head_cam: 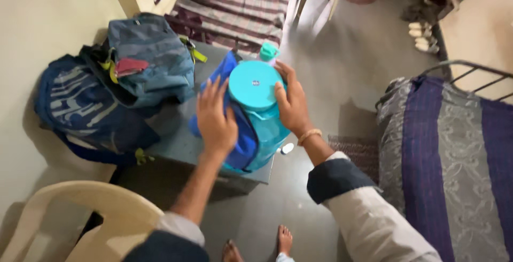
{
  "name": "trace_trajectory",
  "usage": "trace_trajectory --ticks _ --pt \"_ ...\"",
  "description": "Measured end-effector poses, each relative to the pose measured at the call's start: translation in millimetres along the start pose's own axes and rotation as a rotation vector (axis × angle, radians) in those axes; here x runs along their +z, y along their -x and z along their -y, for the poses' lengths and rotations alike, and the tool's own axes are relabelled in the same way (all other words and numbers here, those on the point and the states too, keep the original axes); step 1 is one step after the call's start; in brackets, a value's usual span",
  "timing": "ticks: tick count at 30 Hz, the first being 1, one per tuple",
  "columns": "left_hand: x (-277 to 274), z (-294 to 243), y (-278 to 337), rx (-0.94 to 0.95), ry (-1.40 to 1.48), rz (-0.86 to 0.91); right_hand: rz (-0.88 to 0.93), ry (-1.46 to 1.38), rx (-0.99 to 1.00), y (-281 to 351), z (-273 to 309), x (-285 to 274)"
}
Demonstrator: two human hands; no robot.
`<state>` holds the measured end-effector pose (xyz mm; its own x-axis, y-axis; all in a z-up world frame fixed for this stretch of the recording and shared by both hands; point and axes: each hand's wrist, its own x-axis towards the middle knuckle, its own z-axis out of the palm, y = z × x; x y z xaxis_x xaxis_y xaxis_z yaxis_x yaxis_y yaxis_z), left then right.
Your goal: The person wipes the exterior of a purple water bottle and a large blue water dispenser using a blue cloth. The person handles the bottles one at a time, wiping them thoroughly before placing them back on the table.
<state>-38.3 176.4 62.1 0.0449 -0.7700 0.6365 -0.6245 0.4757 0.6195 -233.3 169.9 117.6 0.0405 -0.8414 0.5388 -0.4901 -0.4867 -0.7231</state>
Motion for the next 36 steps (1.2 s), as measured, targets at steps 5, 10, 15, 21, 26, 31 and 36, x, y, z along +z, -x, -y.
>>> trace_trajectory --ticks 5,10,15,21,26,31,36 --pt "-11.7 -39.7 8.8 0.032 -0.052 -0.074 -0.034 0.028 0.024 -4.1 2.9 3.7" --pt "0.2 40.8 -32.7 0.030 0.149 0.140 -0.048 0.058 0.038 -3.0 0.8 8.4" --pt "52.3 120.7 -88.6 0.102 0.298 0.385 -0.050 0.064 0.024 -3.7 -0.1 7.8" --pt "100.4 180.5 -129.9 -0.557 0.783 0.718 -0.065 0.090 0.002 -2.7 0.8 7.8" --pt "84.4 217.9 -54.8 -0.845 0.923 0.388 -0.084 0.087 -0.011 -2.3 -0.8 11.9" --pt "89.1 161.9 80.6 -0.487 0.945 -0.043 -0.085 0.089 -0.014 -0.5 -5.2 9.1" --pt "47.6 40.3 90.0 -0.297 0.616 -0.264 -0.069 0.071 0.007 -4.4 -0.6 11.1"
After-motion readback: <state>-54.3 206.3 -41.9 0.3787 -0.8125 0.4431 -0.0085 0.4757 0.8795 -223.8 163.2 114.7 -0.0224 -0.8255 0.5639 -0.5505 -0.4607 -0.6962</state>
